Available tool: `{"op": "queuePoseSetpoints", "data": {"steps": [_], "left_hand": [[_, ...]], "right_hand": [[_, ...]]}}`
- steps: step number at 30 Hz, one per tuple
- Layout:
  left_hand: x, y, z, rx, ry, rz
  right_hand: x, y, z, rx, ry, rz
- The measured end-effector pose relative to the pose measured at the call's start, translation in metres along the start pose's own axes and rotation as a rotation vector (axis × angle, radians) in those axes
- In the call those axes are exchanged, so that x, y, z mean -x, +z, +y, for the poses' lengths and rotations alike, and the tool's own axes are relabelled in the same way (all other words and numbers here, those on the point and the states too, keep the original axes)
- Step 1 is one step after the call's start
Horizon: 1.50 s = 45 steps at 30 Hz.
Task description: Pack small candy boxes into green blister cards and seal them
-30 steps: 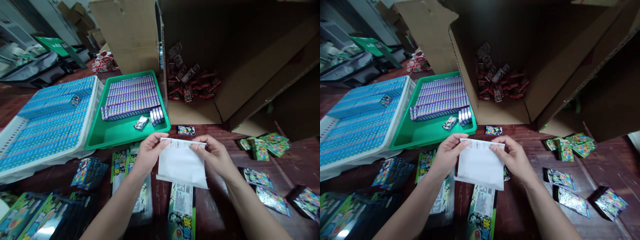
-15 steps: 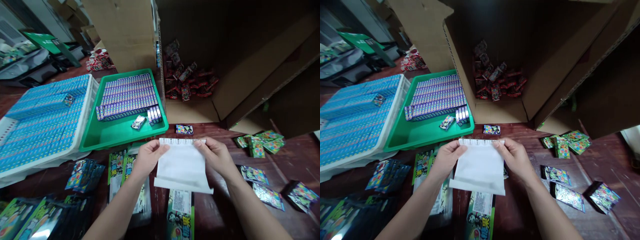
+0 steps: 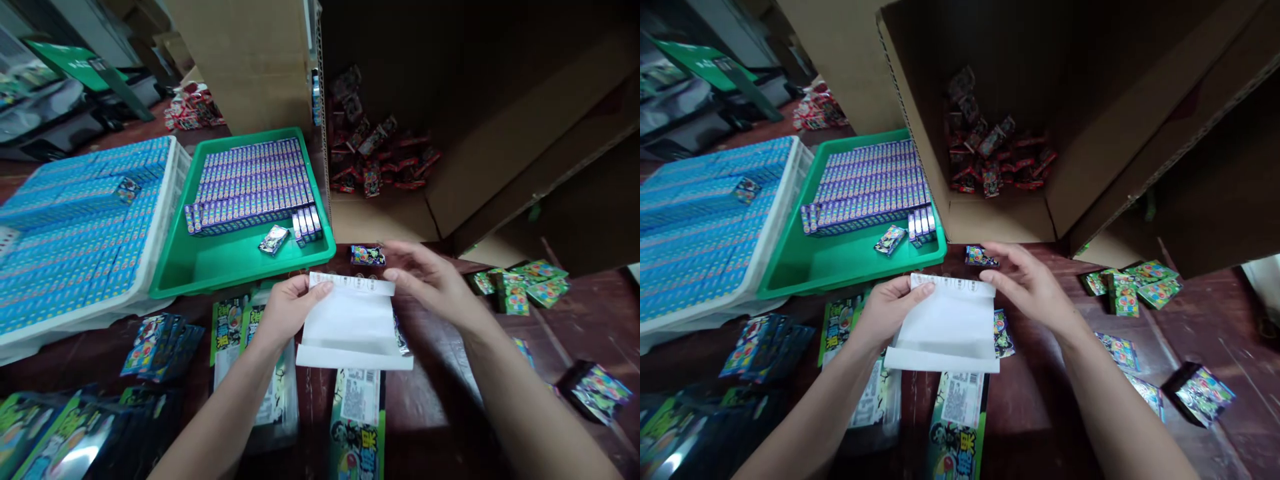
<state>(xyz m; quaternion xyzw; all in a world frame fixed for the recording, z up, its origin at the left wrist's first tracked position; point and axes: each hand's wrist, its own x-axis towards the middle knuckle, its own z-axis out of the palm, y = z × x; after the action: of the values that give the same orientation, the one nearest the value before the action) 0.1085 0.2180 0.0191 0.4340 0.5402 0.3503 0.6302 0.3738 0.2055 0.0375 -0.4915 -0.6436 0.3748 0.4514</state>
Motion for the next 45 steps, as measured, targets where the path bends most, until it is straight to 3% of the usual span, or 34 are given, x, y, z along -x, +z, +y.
{"op": "queuePoseSetpoints", "data": {"steps": [3, 5, 7, 10, 11, 12, 13, 15, 17, 20, 26, 29, 32, 36, 39, 42, 44, 45], "left_hand": [[-0.011, 0.001, -0.004, -0.019, -0.008, -0.003], [-0.016, 0.0, -0.006, -0.089, 0.047, 0.053], [-0.012, -0.004, -0.006, -0.22, 0.2, 0.18], [0.02, -0.007, -0.003, -0.469, 0.56, 0.415], [0.036, -0.005, -0.003, -0.547, 0.68, 0.426], [0.051, -0.002, -0.005, -0.62, 0.777, 0.364], [0.064, 0.002, -0.009, -0.697, 0.83, 0.227], [0.079, 0.011, -0.023, -0.831, 0.782, -0.071], [0.08, 0.018, -0.039, -0.878, 0.632, -0.257], [0.07, 0.02, -0.052, -0.769, 0.481, -0.307], [0.076, 0.021, -0.038, -0.557, 0.202, -0.396], [0.082, 0.023, -0.038, -0.535, 0.193, -0.366], [0.084, 0.022, -0.039, -0.541, 0.19, -0.356], [0.086, 0.021, -0.03, -0.582, 0.203, -0.376], [0.085, 0.026, -0.015, -0.599, 0.253, -0.46], [0.076, 0.025, 0.0, -0.744, 0.294, -0.618], [0.067, 0.018, 0.008, -0.797, 0.301, -0.757], [0.064, 0.012, 0.011, -0.787, 0.296, -0.812]], "right_hand": [[0.0, 0.016, 0.0, -0.122, 0.048, -0.099], [0.004, 0.021, -0.007, -0.177, 0.042, -0.032], [0.013, 0.02, -0.017, -0.183, 0.048, 0.086], [0.036, 0.011, -0.027, -0.159, 0.086, 0.215], [0.045, 0.009, -0.029, -0.158, 0.116, 0.22], [0.055, 0.008, -0.029, -0.164, 0.156, 0.203], [0.064, 0.01, -0.029, -0.177, 0.201, 0.167], [0.08, 0.017, -0.027, -0.213, 0.288, 0.062], [0.092, 0.029, -0.026, -0.24, 0.354, -0.041], [0.102, 0.044, -0.026, -0.25, 0.416, -0.121], [0.114, 0.055, -0.022, -0.21, 0.416, -0.171], [0.122, 0.058, -0.021, -0.027, 0.323, -0.125], [0.131, 0.06, -0.024, 0.258, 0.134, -0.051], [0.14, 0.064, -0.031, 0.473, -0.022, -0.105], [0.142, 0.065, -0.035, 0.484, 0.0, -0.165], [0.144, 0.059, -0.041, 0.391, 0.059, -0.22], [0.15, 0.047, -0.045, 0.271, 0.099, -0.137], [0.155, 0.04, -0.046, 0.204, 0.12, -0.035]]}}
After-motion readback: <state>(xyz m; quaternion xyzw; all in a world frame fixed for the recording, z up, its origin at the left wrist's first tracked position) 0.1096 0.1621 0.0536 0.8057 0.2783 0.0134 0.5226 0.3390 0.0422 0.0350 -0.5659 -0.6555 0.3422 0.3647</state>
